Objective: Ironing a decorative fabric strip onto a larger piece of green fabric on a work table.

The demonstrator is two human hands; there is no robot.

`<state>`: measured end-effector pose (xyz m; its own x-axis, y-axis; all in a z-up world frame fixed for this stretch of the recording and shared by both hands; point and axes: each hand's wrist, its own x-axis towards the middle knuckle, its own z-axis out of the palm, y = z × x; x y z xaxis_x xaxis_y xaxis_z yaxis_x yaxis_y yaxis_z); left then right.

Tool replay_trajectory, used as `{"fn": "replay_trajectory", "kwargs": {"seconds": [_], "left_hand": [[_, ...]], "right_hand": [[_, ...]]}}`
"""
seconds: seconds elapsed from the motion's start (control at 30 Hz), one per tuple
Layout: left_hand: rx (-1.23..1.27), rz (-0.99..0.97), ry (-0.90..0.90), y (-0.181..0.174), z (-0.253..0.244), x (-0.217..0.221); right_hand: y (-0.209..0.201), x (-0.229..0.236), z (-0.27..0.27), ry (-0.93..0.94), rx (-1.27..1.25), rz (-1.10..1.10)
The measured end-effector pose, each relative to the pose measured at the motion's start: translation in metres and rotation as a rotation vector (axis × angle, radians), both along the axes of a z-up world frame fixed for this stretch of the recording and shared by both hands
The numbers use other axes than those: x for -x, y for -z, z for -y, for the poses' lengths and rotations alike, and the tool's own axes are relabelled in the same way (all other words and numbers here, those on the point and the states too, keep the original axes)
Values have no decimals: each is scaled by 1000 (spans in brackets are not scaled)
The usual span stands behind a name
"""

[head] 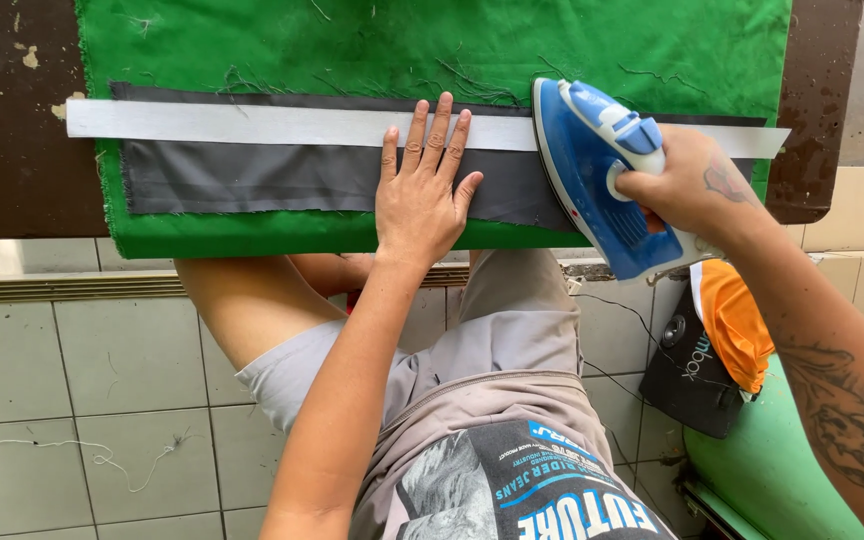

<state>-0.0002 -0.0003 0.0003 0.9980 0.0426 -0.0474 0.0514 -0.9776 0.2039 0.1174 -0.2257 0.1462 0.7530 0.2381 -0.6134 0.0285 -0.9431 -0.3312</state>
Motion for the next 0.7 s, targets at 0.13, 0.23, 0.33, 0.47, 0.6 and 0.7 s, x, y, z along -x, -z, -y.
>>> {"fn": "replay_trajectory", "kwargs": {"seconds": [0.13,0.23,0.33,0.47,0.6,0.7], "left_hand": [[-20,5,-2,-1,0,0],[-1,-15,2,-2,-1,0],[-6,-20,2,-5,0,0],[-18,-24,9,-7,0,-1],[-29,-25,8,-5,1,-1],[-20,-35,8,-7,0,-1]], "right_hand": [[-1,1,13,25,79,-56],[5,-4,25,-76,151,-72],[5,-6,29,-127,193,-91],[-2,1,14,19,79,-74],[-15,5,-10,203,-44,-37],[-14,3,-11,293,-139,-39]]}}
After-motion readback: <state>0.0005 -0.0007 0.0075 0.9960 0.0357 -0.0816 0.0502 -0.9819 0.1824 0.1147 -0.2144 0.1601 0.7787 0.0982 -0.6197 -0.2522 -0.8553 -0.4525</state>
